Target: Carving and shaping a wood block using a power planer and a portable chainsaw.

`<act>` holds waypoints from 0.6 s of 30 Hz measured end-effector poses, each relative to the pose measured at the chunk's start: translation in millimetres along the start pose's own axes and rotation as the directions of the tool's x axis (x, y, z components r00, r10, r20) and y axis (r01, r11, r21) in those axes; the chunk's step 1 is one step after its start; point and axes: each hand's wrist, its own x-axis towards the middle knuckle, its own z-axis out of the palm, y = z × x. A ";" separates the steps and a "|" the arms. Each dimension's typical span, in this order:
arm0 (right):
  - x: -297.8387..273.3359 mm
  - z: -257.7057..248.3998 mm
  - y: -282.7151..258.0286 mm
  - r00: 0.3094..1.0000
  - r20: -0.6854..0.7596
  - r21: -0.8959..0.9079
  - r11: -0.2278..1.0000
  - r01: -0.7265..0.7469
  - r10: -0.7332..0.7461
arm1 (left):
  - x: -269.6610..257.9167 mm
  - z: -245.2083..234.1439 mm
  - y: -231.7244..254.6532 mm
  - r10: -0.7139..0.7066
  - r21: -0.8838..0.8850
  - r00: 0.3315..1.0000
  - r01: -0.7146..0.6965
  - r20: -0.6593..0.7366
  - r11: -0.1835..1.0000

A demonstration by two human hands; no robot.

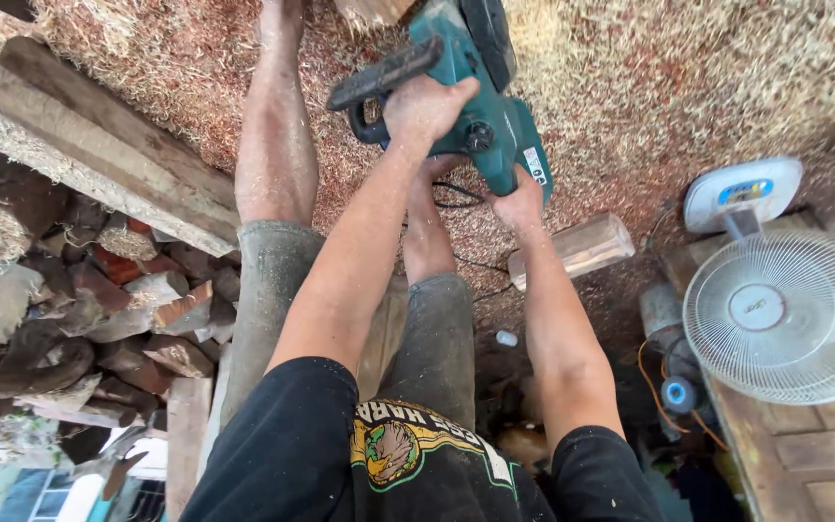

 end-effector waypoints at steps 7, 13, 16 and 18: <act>7.4 8.2 6.1 1.000 -0.003 -0.036 0.999 -0.030 0.030 | 3.9 -2.1 0.6 0.004 -0.013 0.996 -0.003 0.091 1.000; 1.2 5.9 -0.4 0.999 -0.005 -0.002 0.999 -0.043 0.043 | -1.9 -13.4 6.3 -0.004 0.015 0.982 0.002 0.189 1.000; -2.7 6.3 -0.6 0.995 0.015 0.018 0.995 -0.103 0.103 | -4.0 -14.6 6.8 0.008 0.029 0.982 -0.014 0.188 0.999; -6.1 5.7 -6.2 0.994 0.014 -0.005 0.994 -0.108 0.108 | -8.8 -21.3 9.1 -0.013 0.022 0.979 0.008 0.202 1.000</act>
